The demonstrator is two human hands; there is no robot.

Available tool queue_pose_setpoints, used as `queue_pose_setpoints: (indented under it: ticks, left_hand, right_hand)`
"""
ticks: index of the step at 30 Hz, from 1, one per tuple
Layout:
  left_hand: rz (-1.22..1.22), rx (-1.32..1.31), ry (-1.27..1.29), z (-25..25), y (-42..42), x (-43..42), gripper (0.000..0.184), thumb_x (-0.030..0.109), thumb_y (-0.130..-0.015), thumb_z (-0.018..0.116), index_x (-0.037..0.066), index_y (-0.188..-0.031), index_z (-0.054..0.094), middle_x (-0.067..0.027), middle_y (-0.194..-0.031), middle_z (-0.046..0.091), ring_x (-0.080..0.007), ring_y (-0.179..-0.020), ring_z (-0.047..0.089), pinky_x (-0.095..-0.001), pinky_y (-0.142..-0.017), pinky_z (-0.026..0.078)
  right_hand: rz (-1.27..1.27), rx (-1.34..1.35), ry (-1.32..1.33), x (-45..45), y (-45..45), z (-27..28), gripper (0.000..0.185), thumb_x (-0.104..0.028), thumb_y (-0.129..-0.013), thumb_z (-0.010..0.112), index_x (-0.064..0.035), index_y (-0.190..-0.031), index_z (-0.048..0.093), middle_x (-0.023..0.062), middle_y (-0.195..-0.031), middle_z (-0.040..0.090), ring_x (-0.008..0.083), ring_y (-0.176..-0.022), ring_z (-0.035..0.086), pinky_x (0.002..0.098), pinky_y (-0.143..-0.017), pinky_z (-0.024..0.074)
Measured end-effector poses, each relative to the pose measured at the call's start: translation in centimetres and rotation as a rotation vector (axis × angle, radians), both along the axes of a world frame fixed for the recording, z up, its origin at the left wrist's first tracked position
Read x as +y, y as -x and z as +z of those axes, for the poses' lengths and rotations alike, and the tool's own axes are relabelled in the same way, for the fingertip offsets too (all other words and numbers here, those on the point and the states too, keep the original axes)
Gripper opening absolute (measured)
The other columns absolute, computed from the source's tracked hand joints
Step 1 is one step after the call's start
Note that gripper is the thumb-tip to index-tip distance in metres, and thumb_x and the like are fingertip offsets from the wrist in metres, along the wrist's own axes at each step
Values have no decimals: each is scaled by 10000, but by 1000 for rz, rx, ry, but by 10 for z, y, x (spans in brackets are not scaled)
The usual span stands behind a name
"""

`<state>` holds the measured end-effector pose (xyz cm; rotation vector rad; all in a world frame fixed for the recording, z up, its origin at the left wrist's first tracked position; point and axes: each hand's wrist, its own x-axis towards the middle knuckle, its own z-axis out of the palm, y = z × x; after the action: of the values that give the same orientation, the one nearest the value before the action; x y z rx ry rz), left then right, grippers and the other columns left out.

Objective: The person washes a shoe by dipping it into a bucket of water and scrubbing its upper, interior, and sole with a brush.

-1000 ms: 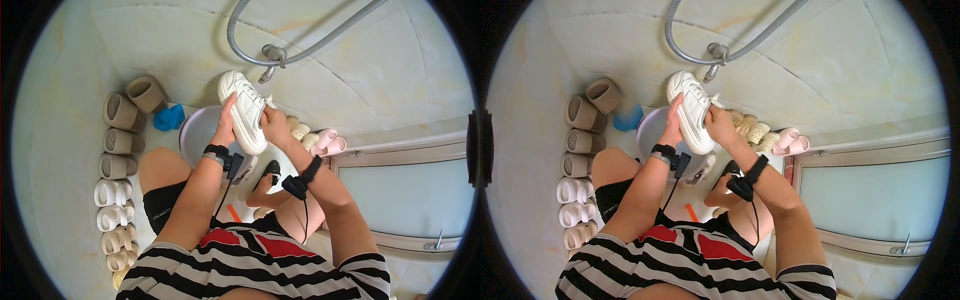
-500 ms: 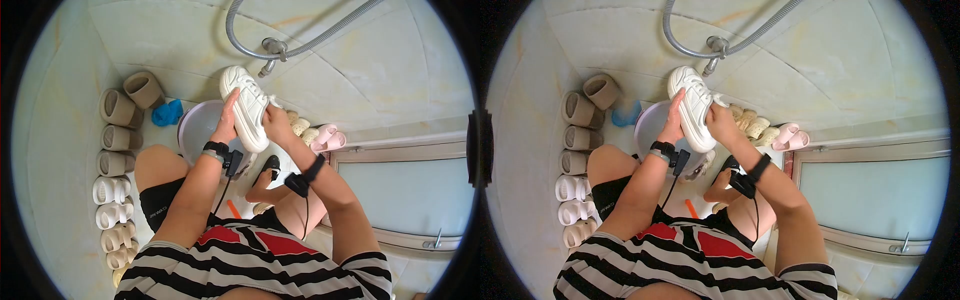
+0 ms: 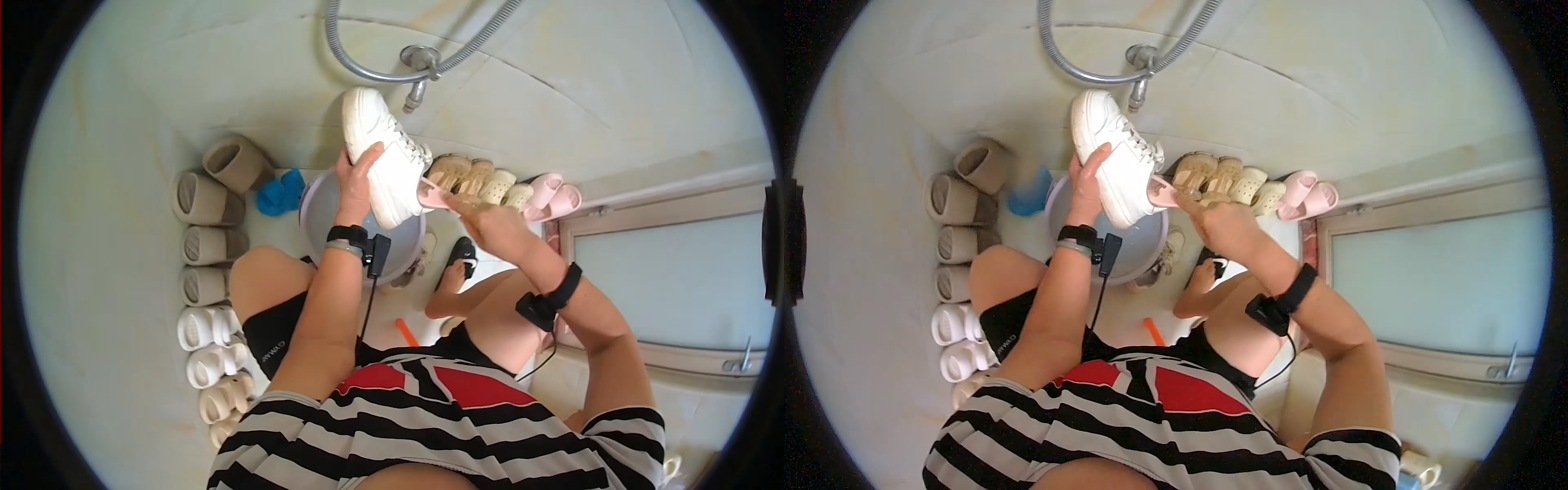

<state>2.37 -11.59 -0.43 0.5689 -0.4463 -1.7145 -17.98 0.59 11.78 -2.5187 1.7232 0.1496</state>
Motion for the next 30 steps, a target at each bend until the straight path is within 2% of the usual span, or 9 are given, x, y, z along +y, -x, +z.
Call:
queue_pose_setpoints:
  ticks: [5,8,10,13,18,20,23,29,30]
  left_hand:
    - [181,-345,242,11,0,-2,857,44,-701,774,14,-1417,303,-147,-1288,493,-217,-1123,520,-310,-962,415]
    - [188,-481,235,10,-6,5,1104,32,-645,804,38,-1499,104,-164,-1398,384,-258,-1211,451,-337,-1018,375]
    - [197,-570,183,10,-4,11,1116,38,-622,816,15,-1491,117,-171,-1416,363,-269,-1237,428,-345,-1034,360]
    - [154,-761,206,13,-1,12,1127,55,-608,827,-15,-1481,117,-188,-1435,332,-275,-1270,394,-356,-1054,336]
    - [70,-1135,310,23,2,13,1127,100,-606,837,-51,-1468,127,-201,-1439,322,-279,-1290,372,-357,-1075,305]
    - [32,-1063,249,26,0,15,1120,117,-606,838,-85,-1452,133,-216,-1435,318,-281,-1298,360,-355,-1089,277]
    - [23,-1162,237,27,1,15,1124,110,-611,836,-101,-1447,115,-224,-1431,318,-281,-1298,359,-358,-1088,273]
    - [-26,-1104,34,40,7,25,1121,83,-657,810,-85,-1457,42,-220,-1404,338,-283,-1240,403,-371,-1056,319]
    - [-30,-1107,35,38,7,24,1121,83,-657,810,-85,-1457,42,-220,-1404,338,-283,-1240,403,-371,-1056,319]
  right_hand:
    - [-245,-35,-10,12,17,11,420,-171,-912,500,-186,-1332,488,144,-814,649,302,-734,667,428,-592,520]
    - [-420,-464,135,6,34,-54,312,-164,-933,479,-98,-1229,554,116,-758,637,265,-633,638,402,-544,477]
    - [-785,-1156,-242,-8,27,-87,210,-160,-899,540,-19,-1043,601,57,-690,576,188,-536,532,354,-480,394]
    - [-1117,-1576,-416,-17,-10,-105,168,-156,-846,616,3,-894,593,5,-660,498,127,-525,426,319,-459,328]
    - [-1320,-1755,-448,-28,-47,-173,199,-212,-827,654,-35,-904,606,24,-657,491,137,-523,433,329,-447,322]
    - [-1389,-1761,-358,-27,-54,-184,210,-240,-850,634,-42,-916,611,31,-662,492,142,-521,432,331,-444,319]
    - [-1387,-1889,-572,-31,-65,-198,283,-328,-882,588,-54,-945,617,48,-670,491,160,-505,428,329,-447,338]
    - [-1233,-1740,-717,-46,-89,-231,397,-429,-889,543,-89,-1076,627,56,-847,541,167,-712,525,343,-594,447]
    - [-1258,-1931,-750,-50,-94,-230,457,-467,-886,530,-51,-1059,608,75,-815,552,197,-691,528,366,-576,439]
